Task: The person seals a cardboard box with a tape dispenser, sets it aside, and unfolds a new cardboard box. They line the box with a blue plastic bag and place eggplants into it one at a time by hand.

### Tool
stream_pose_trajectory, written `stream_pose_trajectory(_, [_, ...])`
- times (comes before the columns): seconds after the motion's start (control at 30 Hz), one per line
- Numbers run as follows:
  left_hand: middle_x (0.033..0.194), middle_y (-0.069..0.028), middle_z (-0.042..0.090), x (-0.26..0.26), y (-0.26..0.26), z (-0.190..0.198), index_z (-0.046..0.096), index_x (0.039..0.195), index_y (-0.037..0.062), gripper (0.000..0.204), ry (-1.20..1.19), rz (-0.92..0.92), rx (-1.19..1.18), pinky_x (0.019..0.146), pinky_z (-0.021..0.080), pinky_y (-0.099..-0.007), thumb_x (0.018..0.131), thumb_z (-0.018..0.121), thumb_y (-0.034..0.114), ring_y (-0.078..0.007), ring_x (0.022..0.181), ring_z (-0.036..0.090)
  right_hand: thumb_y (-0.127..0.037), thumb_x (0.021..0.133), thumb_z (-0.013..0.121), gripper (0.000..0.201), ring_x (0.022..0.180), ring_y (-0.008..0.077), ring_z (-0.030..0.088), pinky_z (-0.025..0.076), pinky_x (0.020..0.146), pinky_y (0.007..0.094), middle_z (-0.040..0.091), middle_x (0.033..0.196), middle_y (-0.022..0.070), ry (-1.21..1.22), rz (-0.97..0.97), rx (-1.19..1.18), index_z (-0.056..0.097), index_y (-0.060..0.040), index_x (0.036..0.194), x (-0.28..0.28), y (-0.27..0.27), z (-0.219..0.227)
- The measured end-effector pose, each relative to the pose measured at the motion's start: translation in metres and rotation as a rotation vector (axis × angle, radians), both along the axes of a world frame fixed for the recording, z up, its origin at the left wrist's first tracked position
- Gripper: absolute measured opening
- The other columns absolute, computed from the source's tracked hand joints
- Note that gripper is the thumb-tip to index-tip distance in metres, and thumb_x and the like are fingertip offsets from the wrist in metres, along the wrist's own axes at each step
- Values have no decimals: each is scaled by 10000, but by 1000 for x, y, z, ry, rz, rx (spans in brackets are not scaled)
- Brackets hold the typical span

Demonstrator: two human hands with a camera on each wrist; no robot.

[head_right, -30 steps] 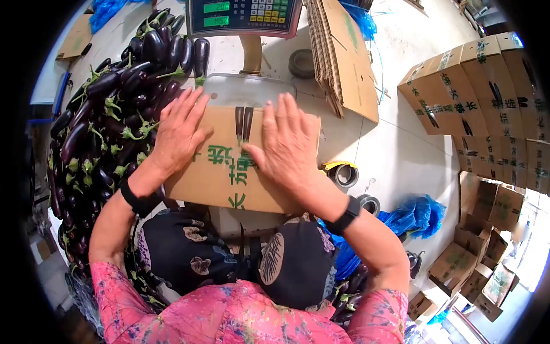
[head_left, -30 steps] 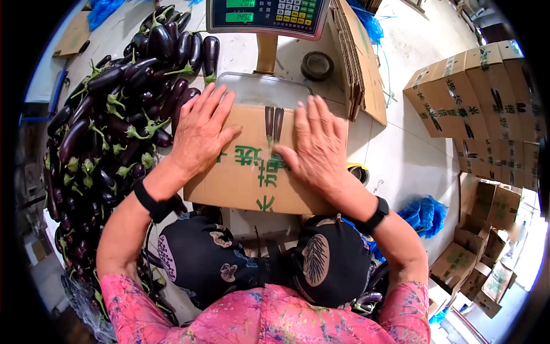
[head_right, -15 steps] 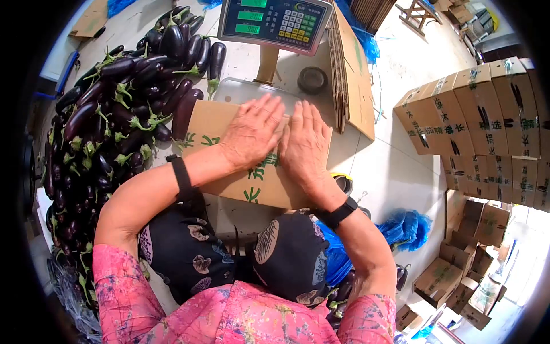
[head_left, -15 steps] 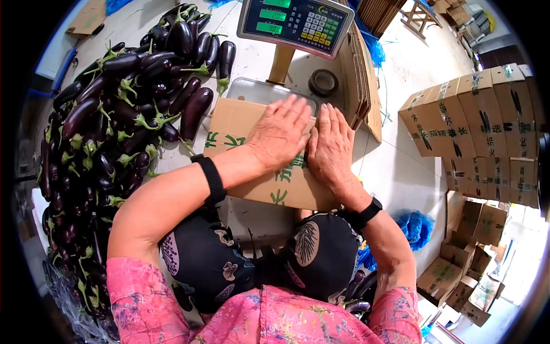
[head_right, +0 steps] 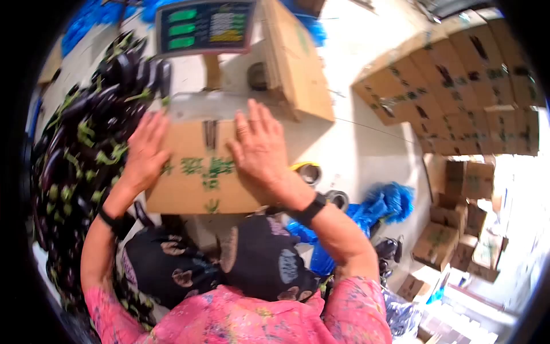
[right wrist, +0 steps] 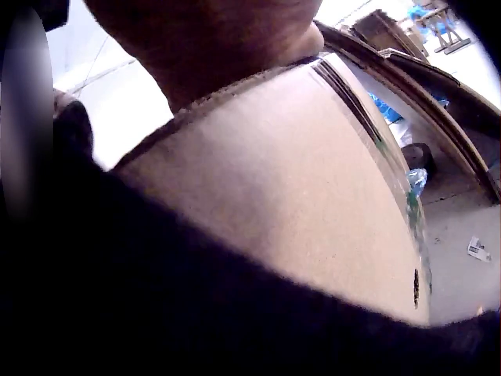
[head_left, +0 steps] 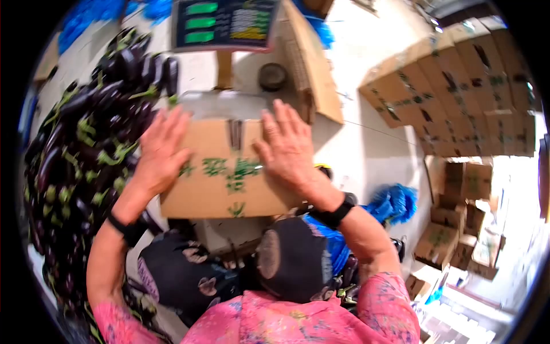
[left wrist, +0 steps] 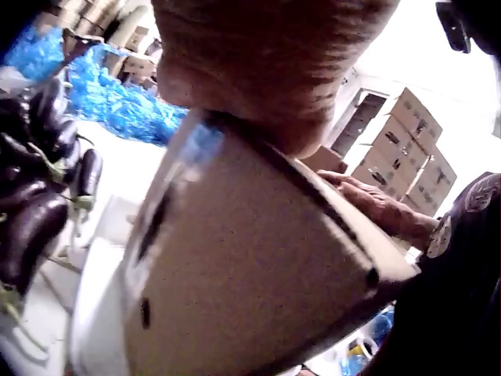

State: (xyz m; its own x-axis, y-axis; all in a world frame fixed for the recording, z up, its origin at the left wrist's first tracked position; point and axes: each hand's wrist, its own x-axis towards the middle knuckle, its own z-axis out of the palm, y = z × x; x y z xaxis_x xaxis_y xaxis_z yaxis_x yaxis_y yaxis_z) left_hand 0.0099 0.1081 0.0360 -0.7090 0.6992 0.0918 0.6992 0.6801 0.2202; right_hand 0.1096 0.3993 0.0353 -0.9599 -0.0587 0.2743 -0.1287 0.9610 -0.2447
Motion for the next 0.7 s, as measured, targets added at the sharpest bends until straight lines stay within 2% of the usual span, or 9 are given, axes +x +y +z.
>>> stream_pose_trajectory(0.1, [1616, -160, 260, -4, -14, -21, 281, 1545, 21, 696, -198, 50, 328, 1212, 163, -413, 932, 506, 264, -315, 1507, 205, -295, 955, 560, 602, 1384, 457, 322, 289, 1125, 517, 324, 1520, 289, -2, -168, -181, 409, 26, 1441, 7, 18, -9])
stream_pose_trajectory(0.17, [1629, -138, 219, -4, -19, -44, 248, 1551, 17, 667, -525, 168, 779, 1218, 145, -392, 987, 449, 312, -277, 1510, 180, -334, 987, 533, 611, 1347, 446, 394, 324, 1118, 467, 395, 1473, 300, 7, -347, -616, 376, 29, 1453, 20, 46, -44])
stream_pose_trajectory(0.23, [1642, -116, 179, 3, -19, -63, 216, 1558, 14, 645, -886, 307, 1191, 1224, 128, -371, 1042, 392, 359, -239, 1513, 155, -418, 1035, 443, 618, 1303, 325, 484, 399, 1074, 387, 438, 1472, 238, -208, -477, -932, 363, 29, 1455, 56, 61, -71])
stream_pose_trajectory(0.3, [1527, -108, 410, 7, -18, -54, 326, 1517, 21, 601, -1009, 377, 1191, 1145, 327, -326, 1075, 336, 428, -206, 1391, 403, -481, 1037, 406, 627, 1262, 296, 545, 410, 1071, 355, 537, 1392, 215, -557, -533, -1231, 402, -14, 1456, 92, 61, -107])
stream_pose_trajectory(0.4, [1401, -95, 526, 10, -41, -64, 382, 1485, 42, 606, -1609, 404, 1279, 1051, 453, -342, 1062, 322, 472, -225, 1269, 529, -569, 1037, 334, 668, 1245, 217, 551, 432, 1052, 337, 564, 1391, 103, -840, -530, -1568, 431, -71, 1470, 91, 40, -110])
stream_pose_trajectory(0.43, [1313, -80, 576, 15, -56, -83, 426, 1450, 51, 597, -1581, 552, 1277, 966, 504, -337, 1056, 335, 491, -214, 1167, 583, -585, 1034, 329, 678, 1238, 207, 554, 440, 1045, 339, 569, 1387, 85, -842, -493, -1717, 436, -79, 1473, 90, 36, -134])
stream_pose_trajectory(0.5, [1223, -69, 628, 25, -93, -140, 478, 1406, 63, 601, -1478, 641, 1151, 873, 561, -335, 1044, 358, 527, -208, 1057, 641, -613, 1026, 324, 700, 1214, 190, 567, 462, 1019, 338, 579, 1374, 72, -859, -513, -1884, 443, -89, 1475, 85, 34, -149])
stream_pose_trajectory(0.53, [1221, -73, 630, 28, -115, -168, 487, 1396, 65, 611, -1407, 585, 1035, 864, 565, -339, 1037, 367, 545, -214, 1050, 645, -625, 1022, 324, 712, 1196, 182, 577, 475, 1001, 336, 586, 1366, 77, -880, -574, -1901, 445, -89, 1475, 83, 33, -145])
stream_pose_trajectory(0.7, [1241, -90, 635, 26, -62, -100, 512, 1364, 52, 637, -1631, 692, 1107, 865, 568, -362, 1014, 418, 576, -232, 1049, 653, -620, 1013, 384, 687, 1107, 178, 625, 527, 917, 311, 628, 1287, 81, -744, -626, -1945, 509, -73, 1409, 90, 32, -131])
